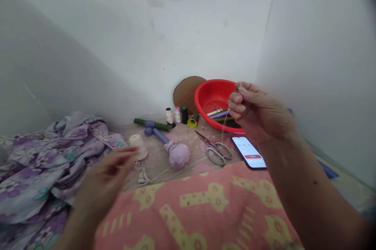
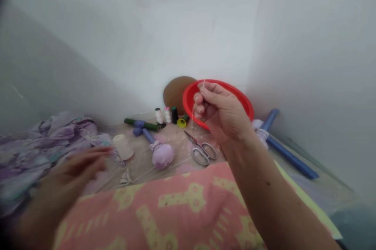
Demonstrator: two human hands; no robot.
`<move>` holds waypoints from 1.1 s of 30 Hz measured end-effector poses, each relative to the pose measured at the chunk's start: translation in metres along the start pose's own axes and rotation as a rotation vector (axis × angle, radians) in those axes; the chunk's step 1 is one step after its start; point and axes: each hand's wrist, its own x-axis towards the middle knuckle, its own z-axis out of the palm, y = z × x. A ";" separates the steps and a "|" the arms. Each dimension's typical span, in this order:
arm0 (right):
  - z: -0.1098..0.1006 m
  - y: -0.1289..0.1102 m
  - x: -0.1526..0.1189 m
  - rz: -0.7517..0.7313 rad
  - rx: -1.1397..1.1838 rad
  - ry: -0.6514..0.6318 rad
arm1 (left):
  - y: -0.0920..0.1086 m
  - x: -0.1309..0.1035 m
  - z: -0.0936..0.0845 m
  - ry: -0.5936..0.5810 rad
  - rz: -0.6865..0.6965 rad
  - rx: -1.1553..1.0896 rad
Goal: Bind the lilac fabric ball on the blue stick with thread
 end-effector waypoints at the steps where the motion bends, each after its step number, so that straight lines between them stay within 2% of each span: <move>1: 0.003 -0.003 0.002 -0.020 -0.012 0.007 | 0.007 -0.009 0.032 -0.119 -0.038 -0.052; 3: 0.007 -0.008 0.005 -0.045 -0.024 0.025 | 0.008 -0.022 0.088 -0.431 -0.265 -0.223; 4: 0.008 -0.010 0.006 -0.051 -0.013 0.032 | 0.003 -0.026 0.111 -0.548 -0.382 -0.308; 5: 0.008 -0.010 0.007 -0.052 0.003 0.035 | -0.003 -0.029 0.130 -0.629 -0.440 -0.410; 6: 0.007 -0.011 0.009 -0.053 0.023 0.037 | -0.010 -0.031 0.143 -0.721 -0.487 -0.498; 8: 0.000 -0.009 0.011 -0.052 0.063 0.040 | -0.022 -0.032 0.157 -0.885 -0.564 -0.588; 9: -0.004 -0.008 0.013 -0.051 0.083 0.046 | -0.026 -0.032 0.158 -0.894 -0.560 -0.602; 11: -0.016 -0.004 0.017 -0.048 0.119 0.086 | -0.030 -0.031 0.151 -0.789 -0.506 -0.590; 13: -0.030 0.000 0.021 -0.051 0.152 0.170 | -0.032 -0.029 0.136 -0.626 -0.450 -0.554; 16: -0.048 0.006 0.026 -0.068 0.195 0.292 | -0.034 -0.027 0.110 -0.487 -0.398 -0.452; 20: -0.061 0.013 0.030 -0.044 0.256 0.386 | -0.039 -0.028 0.093 -0.445 -0.389 -0.271; 23: -0.064 0.018 0.031 -0.016 0.276 0.462 | -0.042 -0.030 0.096 -0.401 -0.377 -0.196; 25: -0.066 0.018 0.030 -0.022 0.252 0.483 | -0.041 -0.029 0.097 -0.441 -0.335 -0.160; 28: -0.073 0.011 0.027 -0.159 0.145 0.565 | -0.035 -0.013 0.090 -0.606 -0.155 -0.019; 29: -0.077 0.007 0.025 -0.227 0.087 0.590 | -0.032 -0.003 0.085 -0.603 -0.052 0.083; 33: -0.094 -0.013 0.020 -0.404 -0.166 0.595 | -0.030 0.048 0.064 -0.413 0.235 0.672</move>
